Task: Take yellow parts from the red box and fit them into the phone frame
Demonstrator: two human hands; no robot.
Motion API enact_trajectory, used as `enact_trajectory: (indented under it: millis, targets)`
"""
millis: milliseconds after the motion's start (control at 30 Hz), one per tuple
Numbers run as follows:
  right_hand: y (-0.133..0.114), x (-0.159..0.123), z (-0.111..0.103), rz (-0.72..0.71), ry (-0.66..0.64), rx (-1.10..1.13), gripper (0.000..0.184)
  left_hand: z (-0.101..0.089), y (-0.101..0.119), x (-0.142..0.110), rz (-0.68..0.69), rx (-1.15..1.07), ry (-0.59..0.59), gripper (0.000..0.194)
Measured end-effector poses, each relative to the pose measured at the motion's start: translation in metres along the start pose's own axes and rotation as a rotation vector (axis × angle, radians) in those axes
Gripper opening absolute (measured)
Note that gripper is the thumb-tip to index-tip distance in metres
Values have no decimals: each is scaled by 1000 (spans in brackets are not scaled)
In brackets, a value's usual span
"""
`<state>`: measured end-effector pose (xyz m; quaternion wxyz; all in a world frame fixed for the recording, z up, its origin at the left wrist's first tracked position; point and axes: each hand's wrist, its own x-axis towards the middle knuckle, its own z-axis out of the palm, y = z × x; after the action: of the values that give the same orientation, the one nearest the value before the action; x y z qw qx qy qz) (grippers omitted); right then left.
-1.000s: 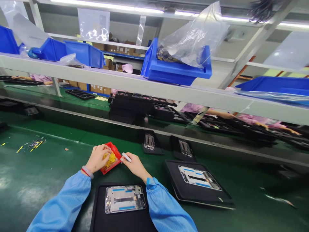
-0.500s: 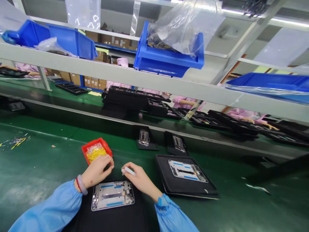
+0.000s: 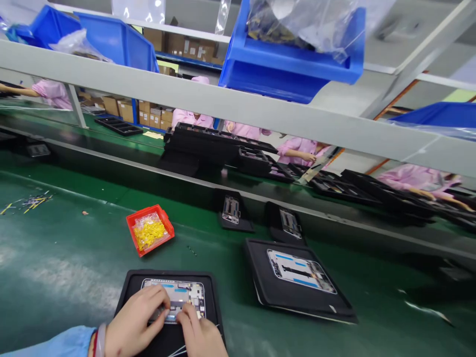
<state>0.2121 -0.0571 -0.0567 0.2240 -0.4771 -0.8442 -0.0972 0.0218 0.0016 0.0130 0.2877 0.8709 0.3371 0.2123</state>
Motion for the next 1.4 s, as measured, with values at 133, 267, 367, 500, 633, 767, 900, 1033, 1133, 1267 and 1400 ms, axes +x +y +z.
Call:
enact_trajectory:
  millis: [133,267,367,500,633,767,900,1033,1133,1267,1400]
  targets:
    - [-8,1,-2,-63,83,-19,31,2,6,3,50,93,-67,15]
    - [-11,-2,-7,-42,54,43,22,7,10,0,64,149,-90,18]
    - [-3,2,-28,1,-36,172,11,12,10,-2,81,149,-83,19]
    - [23,23,-71,296,-148,571,10,17,7,2,86,163,-72,21]
    - [47,48,-83,693,-74,841,29,18,2,15,41,156,-13,24]
    - [55,62,-65,887,16,1165,51,20,-2,25,21,121,32,22]
    - [52,61,-46,831,182,1236,55,25,-4,28,5,102,49,19]
    - [48,53,-35,763,187,1299,48,28,-6,30,-14,101,41,19]
    - [46,50,-33,732,150,1377,37,28,-7,32,-24,91,35,19]
    - [45,47,-33,705,83,1330,32,29,-6,32,-37,81,41,18]
    - [46,42,-32,700,84,1226,25,30,-6,33,-50,67,48,16]
